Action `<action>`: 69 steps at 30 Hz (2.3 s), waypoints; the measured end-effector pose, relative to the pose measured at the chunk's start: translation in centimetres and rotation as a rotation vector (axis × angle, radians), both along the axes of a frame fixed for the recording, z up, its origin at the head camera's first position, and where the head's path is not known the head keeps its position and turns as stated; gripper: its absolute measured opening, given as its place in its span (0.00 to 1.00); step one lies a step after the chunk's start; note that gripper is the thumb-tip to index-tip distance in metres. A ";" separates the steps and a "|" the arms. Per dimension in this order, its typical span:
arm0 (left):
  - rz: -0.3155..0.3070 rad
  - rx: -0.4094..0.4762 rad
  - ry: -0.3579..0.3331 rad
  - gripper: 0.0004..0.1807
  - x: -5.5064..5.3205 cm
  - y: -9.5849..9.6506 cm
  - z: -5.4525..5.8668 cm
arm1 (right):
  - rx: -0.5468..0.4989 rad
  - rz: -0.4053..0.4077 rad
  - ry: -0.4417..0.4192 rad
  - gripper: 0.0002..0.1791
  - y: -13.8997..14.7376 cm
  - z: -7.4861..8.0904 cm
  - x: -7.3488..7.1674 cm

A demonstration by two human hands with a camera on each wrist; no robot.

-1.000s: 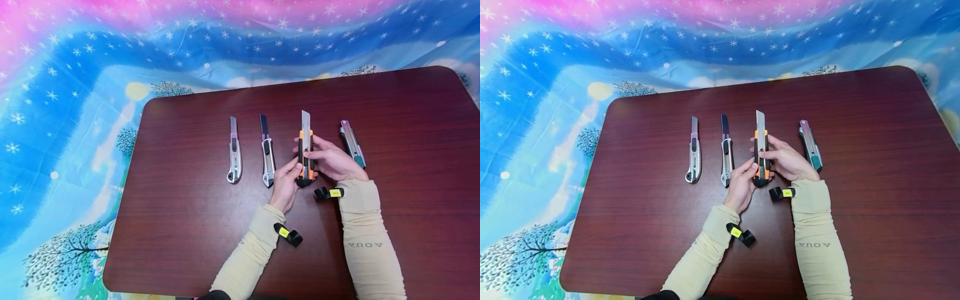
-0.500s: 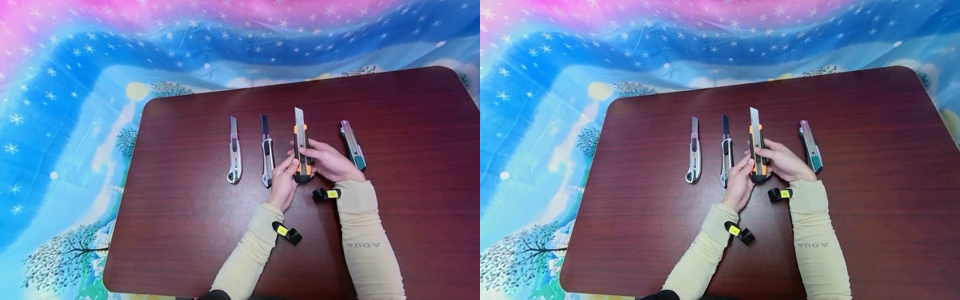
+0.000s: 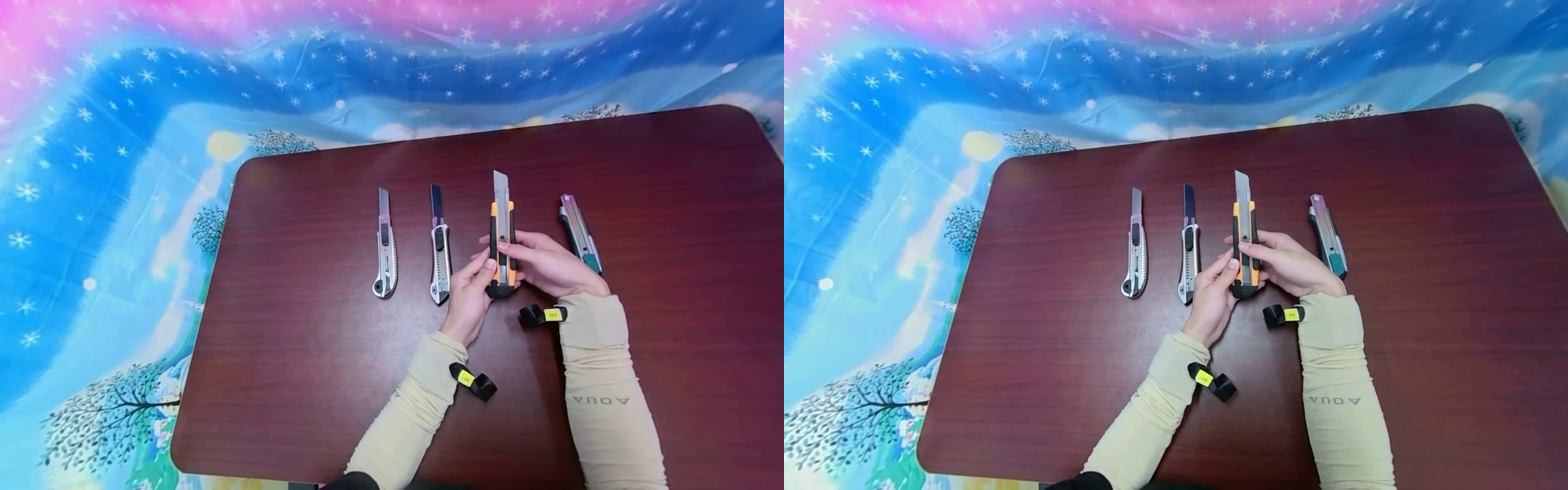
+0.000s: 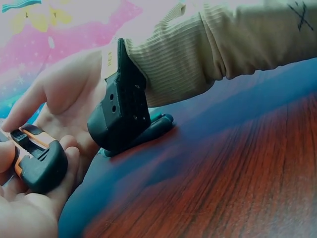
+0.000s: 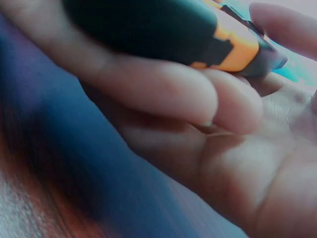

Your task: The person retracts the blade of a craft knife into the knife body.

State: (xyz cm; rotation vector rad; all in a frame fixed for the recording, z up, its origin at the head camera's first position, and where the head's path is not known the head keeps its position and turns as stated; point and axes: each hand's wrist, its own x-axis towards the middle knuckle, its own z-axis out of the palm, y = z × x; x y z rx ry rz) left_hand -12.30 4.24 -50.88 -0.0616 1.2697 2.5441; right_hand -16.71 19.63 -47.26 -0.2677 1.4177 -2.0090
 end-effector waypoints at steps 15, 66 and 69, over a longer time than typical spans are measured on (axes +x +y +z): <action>-0.002 -0.009 0.012 0.21 0.0 0.0 0.1 | -0.083 0.021 0.048 0.20 0.2 -0.1 0.1; 0.035 -0.098 0.036 0.21 0.1 0.4 -0.4 | 0.136 -0.144 -0.159 0.21 -1.3 1.4 0.1; 0.038 -0.105 0.035 0.21 0.1 0.4 -0.4 | 0.131 -0.142 -0.165 0.21 -1.3 1.4 0.1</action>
